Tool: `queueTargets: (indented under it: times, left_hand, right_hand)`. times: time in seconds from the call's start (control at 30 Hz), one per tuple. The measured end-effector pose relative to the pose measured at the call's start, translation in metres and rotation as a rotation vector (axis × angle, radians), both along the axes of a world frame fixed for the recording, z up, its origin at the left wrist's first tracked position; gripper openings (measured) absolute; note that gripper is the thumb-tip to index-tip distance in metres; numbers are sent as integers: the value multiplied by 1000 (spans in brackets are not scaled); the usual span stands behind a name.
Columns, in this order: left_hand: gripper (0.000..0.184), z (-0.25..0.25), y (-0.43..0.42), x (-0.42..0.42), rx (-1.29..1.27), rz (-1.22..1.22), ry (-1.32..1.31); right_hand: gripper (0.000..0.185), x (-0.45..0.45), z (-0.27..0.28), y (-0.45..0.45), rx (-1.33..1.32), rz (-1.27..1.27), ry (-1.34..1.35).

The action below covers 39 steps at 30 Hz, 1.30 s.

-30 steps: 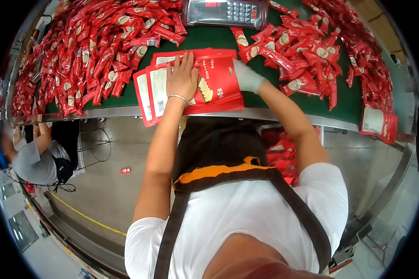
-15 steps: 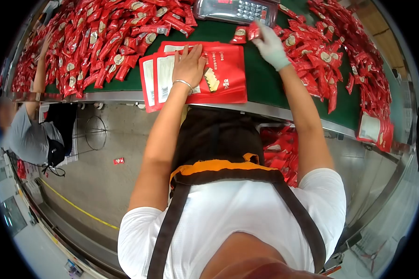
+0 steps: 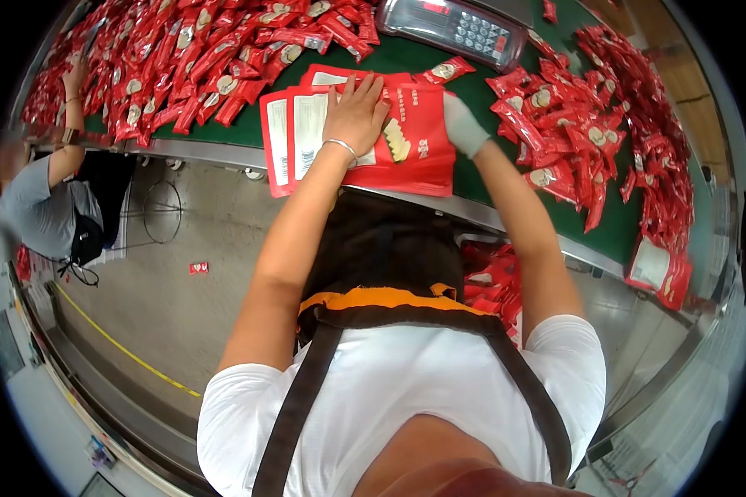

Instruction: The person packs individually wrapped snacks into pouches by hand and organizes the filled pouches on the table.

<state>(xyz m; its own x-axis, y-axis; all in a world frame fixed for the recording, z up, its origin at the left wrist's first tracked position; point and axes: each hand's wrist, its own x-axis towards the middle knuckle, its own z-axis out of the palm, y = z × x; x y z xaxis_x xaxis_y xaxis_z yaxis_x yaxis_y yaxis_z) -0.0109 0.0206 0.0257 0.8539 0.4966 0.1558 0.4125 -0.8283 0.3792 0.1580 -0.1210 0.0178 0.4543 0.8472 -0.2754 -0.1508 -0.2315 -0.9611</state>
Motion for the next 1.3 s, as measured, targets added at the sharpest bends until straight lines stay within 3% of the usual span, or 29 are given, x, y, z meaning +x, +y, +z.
queueTargets:
  times: [0.03,0.1,0.2,0.3,0.37,0.43,0.47,0.6,0.83,0.9,0.93,1.0,1.13,1.2,1.23,1.3]
  left_hand:
    - [55,1,1,-1,0,20,1]
    - [55,4,3,1,81,47,84]
    - [54,2,0,3,194,44,116]
    - [56,9,-3,3,238,12,166]
    - [58,8,-2,2,217,-55,129]
    - [61,10,-6,1,205,-58,135]
    - [61,7,-6,3,187,-68,91]
    - [61,1,-14,21,180,-74,37]
    - [56,3,7,45,77,-27,-2]
    - [44,32,34,55,-168,-43,278]
    - [44,31,48,61,-164,-53,270]
    - [34,21,66,70,-152,-270,336]
    - [31,3,78,86,-170,-429,338]
    - [29,9,76,76,-157,-318,200]
    - [28,16,73,69,-156,-195,71]
    - [27,45,64,56,-159,-97,-57]
  right_hand:
    - [36,-11,-12,10,91,-173,508]
    - [42,-11,-35,10,123,-6,389]
    - [41,-1,-29,-12,86,417,-248]
    - [41,-2,4,-18,110,682,-447]
    - [51,10,-26,-4,77,769,-469]
    - [60,17,-63,12,53,591,29]
    - [67,9,-67,24,145,476,15]
    - [53,-8,-82,46,222,273,146]
    - [31,-22,-89,56,288,130,290]
    - [25,-20,-90,57,301,106,338]
    - [23,-19,-91,58,307,92,359]
    - [18,-15,-99,60,319,58,433]
    - [16,15,-101,44,389,-41,585]
    - [59,37,-69,2,-24,350,-485]
    - [59,31,-37,-5,-20,345,-507]
    - [63,12,42,-11,254,-296,75]
